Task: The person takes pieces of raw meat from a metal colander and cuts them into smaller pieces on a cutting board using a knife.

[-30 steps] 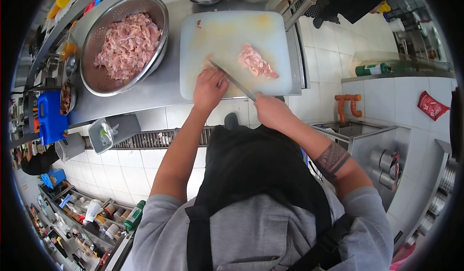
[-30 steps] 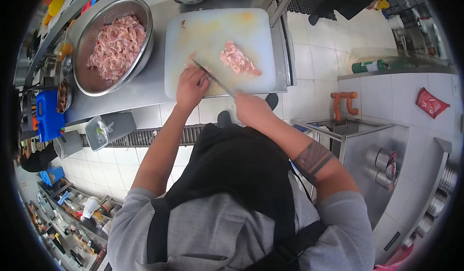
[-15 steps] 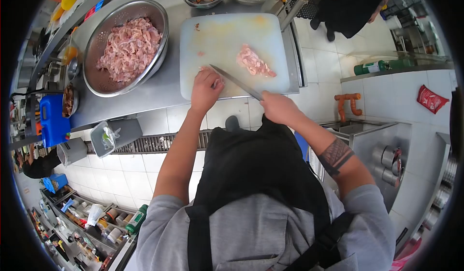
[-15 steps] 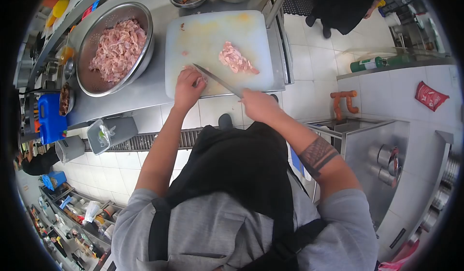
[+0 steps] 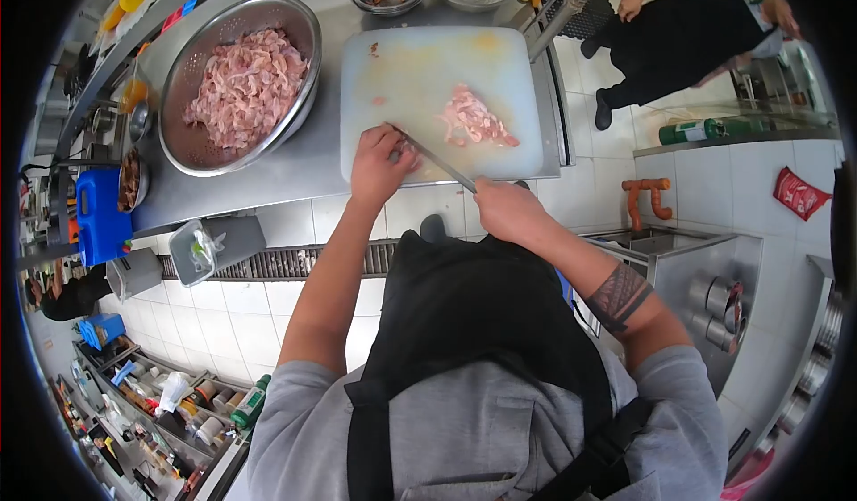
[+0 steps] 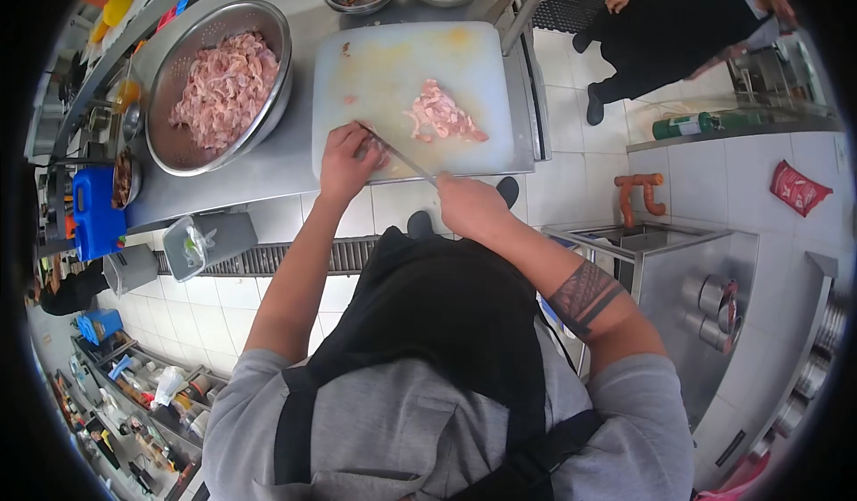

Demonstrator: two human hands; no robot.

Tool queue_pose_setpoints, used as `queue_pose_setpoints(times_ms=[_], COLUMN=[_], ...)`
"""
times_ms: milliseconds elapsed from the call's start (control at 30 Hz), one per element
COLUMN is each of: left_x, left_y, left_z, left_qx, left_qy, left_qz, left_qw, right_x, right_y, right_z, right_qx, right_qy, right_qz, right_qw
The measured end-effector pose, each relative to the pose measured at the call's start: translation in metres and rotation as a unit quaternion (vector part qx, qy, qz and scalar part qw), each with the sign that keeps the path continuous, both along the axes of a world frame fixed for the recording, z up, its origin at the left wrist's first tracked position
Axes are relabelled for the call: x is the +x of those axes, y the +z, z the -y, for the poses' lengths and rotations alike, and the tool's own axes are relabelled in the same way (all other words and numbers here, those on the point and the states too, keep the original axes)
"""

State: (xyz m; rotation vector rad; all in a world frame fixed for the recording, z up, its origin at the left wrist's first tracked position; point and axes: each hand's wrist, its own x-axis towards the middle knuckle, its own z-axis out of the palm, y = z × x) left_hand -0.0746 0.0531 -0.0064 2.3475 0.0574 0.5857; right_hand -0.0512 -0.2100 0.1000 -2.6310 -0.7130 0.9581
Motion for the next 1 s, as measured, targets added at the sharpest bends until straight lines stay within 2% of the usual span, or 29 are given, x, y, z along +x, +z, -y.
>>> queue_pose_setpoints(times_ms=[167, 233, 333, 500, 567, 700, 767, 800, 867, 900, 933, 1000], left_x=[0.004, 0.003, 0.002, 0.001, 0.001, -0.010, -0.018, -0.017, -0.017, -0.010, -0.005, 0.004], left_y=[-0.003, -0.004, -0.003, 0.000, -0.002, 0.002, 0.013, 0.019, 0.034, 0.043, 0.051, 0.063], left_z=[-0.001, -0.002, -0.003, 0.002, 0.001, 0.001, 0.008, 0.011, 0.023, 0.031, 0.031, 0.029], left_qx=[0.027, 0.028, 0.031, 0.029, 0.018, 0.016, 0.034, 0.045, -0.123, -0.144, -0.140, -0.090], left_qy=[-0.023, -0.020, -0.013, 0.000, 0.008, 0.024, 0.097, 0.101, 0.192, 0.237, 0.238, 0.222], left_qz=[0.025, 0.023, 0.019, 0.035, 0.006, 0.013, -0.068, -0.072, -0.160, -0.174, -0.179, -0.336], left_qw=[0.999, 0.999, 0.999, 0.999, 1.000, 0.999, 0.992, 0.991, 0.960, 0.945, 0.944, 0.911], right_x=[0.027, 0.038, 0.043, 0.012, 0.003, 0.019, 0.029, 0.036, 0.045, 0.042, 0.038, 0.028], right_y=[-0.035, -0.050, -0.046, -0.026, -0.008, -0.005, -0.027, -0.029, -0.034, -0.031, -0.027, -0.019], right_z=[-0.055, -0.080, -0.090, -0.019, 0.014, 0.049, 0.056, 0.059, 0.062, 0.062, 0.061, 0.056], right_qx=[0.042, 0.115, 0.102, 0.035, 0.007, -0.016, 0.028, 0.038, 0.065, 0.085, 0.087, 0.131], right_qy=[0.006, 0.042, 0.012, 0.018, -0.010, 0.023, -0.035, -0.031, -0.093, -0.101, -0.102, -0.079], right_qz=[0.025, 0.094, 0.064, 0.006, -0.037, -0.056, -0.025, -0.031, -0.025, -0.025, -0.031, -0.040], right_qw=[0.999, 0.988, 0.993, 0.999, 0.999, 0.998, 0.999, 0.998, 0.993, 0.991, 0.991, 0.987])
